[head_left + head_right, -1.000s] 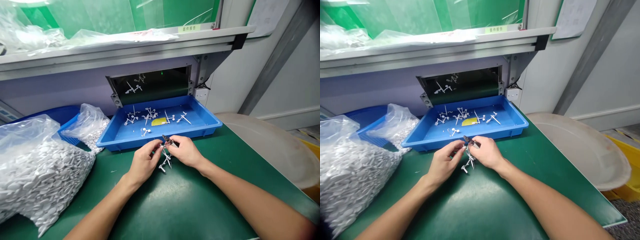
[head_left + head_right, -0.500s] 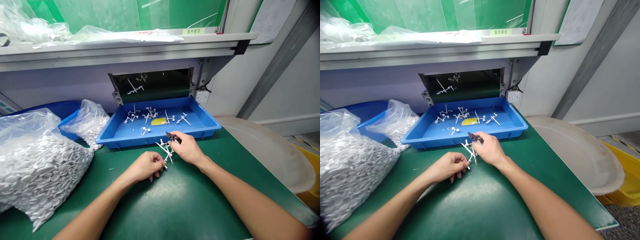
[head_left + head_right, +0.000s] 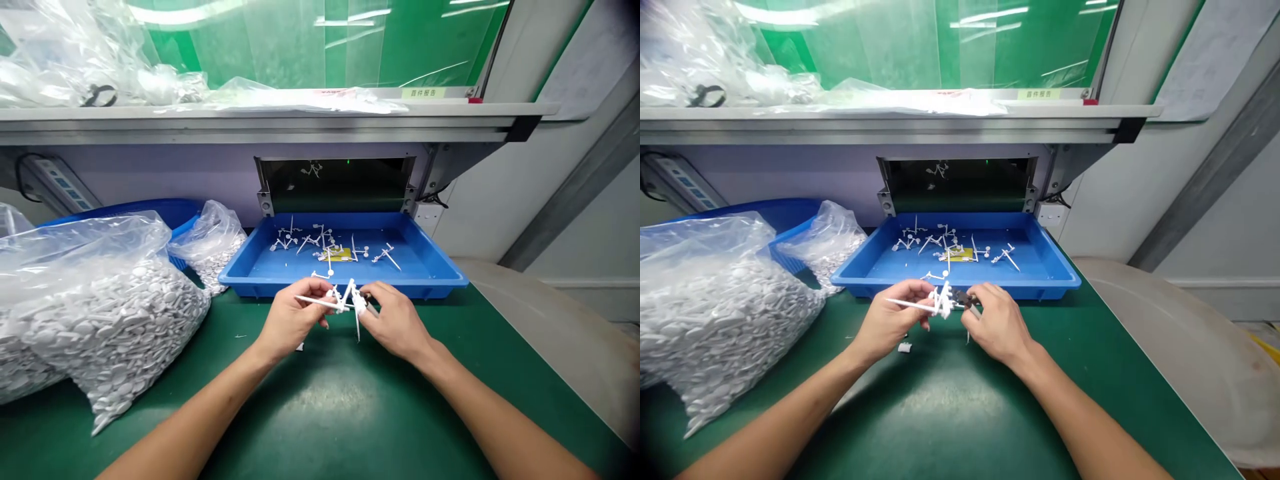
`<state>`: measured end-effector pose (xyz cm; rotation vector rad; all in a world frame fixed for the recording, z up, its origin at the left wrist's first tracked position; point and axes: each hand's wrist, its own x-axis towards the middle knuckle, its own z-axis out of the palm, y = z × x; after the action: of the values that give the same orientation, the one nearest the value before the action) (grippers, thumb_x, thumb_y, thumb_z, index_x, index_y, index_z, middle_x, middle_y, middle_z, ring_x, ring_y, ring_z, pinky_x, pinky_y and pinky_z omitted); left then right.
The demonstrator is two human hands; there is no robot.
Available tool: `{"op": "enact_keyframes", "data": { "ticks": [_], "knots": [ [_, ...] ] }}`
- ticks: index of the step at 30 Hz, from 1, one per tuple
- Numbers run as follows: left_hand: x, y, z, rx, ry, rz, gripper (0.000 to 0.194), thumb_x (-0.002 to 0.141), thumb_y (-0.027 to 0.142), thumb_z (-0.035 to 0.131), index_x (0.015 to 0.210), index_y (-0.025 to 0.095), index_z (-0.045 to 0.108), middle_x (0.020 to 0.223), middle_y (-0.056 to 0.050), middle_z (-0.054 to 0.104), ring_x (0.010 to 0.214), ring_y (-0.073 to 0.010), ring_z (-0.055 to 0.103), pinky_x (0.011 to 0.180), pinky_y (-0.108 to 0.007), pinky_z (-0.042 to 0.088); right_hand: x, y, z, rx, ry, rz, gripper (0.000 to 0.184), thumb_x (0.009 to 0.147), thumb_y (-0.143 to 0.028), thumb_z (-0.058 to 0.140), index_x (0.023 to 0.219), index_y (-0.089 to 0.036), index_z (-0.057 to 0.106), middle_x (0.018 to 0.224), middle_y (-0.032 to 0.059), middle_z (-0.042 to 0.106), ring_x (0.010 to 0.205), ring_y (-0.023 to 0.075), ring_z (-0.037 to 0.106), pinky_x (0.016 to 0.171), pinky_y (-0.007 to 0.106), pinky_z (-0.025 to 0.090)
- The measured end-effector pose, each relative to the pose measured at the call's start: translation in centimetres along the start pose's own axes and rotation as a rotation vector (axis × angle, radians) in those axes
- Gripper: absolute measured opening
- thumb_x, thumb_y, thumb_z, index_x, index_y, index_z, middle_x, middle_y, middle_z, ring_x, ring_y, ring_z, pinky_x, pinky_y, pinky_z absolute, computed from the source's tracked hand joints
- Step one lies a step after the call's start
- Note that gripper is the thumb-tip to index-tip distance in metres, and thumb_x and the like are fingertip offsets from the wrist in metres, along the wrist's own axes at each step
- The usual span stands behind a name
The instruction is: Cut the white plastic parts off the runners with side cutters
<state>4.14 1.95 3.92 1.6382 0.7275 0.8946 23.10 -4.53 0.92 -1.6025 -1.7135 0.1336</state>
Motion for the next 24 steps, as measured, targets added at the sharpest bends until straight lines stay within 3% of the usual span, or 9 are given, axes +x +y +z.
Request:
{"op": "enact_keyframes", "data": {
  "ticks": [5,12,18,24],
  "knots": [
    [-0.4,-0.7,0.0,0.059,-0.054,0.045,0.018,0.083,0.030,0.067,0.095,0.016,0.067,0.084,-0.003,0.067,0.071,-0.0145,0.062,0.059,-0.022,0.054,-0.4,0.0,0.4,-0.068,-0.063,-0.076,0.013,0.077,-0.017,0.057,0.089,-0.021,0.059,0.091,0.0024,0.061,0.084,0.0204,0.053,0.076,0.031,0.040],
    [-0.4,-0.9,0.1,0.110,-0.066,0.049,0.016,0.083,0.028,0.066,0.094,0.016,0.068,0.084,-0.003,0.068,0.071,-0.0136,0.062,0.064,-0.022,0.052,-0.5,-0.3,0.3,-0.074,-0.086,-0.078,0.012,0.079,-0.019,0.056,0.091,-0.021,0.059,0.088,0.0030,0.060,0.082,0.0204,0.052,0.073,0.031,0.039],
    [-0.5,-1.0,0.2,0.111,-0.063,0.011,0.020,0.082,0.032,0.067,0.094,0.016,0.068,0.087,-0.004,0.069,0.077,-0.0169,0.064,0.068,-0.024,0.053,-0.5,-0.1,0.4,-0.156,-0.132,-0.067,0.003,0.081,-0.023,0.055,0.080,-0.020,0.057,0.079,0.0024,0.058,0.074,0.0181,0.051,0.067,0.027,0.037],
    [0.0,-2.3,0.3,0.095,-0.064,-0.051,0.024,0.079,0.035,0.069,0.092,0.015,0.068,0.084,-0.004,0.068,0.069,-0.0150,0.062,0.064,-0.024,0.052,-0.1,0.8,0.5,-0.121,-0.254,-0.016,0.011,0.080,-0.024,0.053,0.070,-0.020,0.053,0.069,-0.0001,0.058,0.063,0.0137,0.050,0.059,0.024,0.030]
  ]
}}
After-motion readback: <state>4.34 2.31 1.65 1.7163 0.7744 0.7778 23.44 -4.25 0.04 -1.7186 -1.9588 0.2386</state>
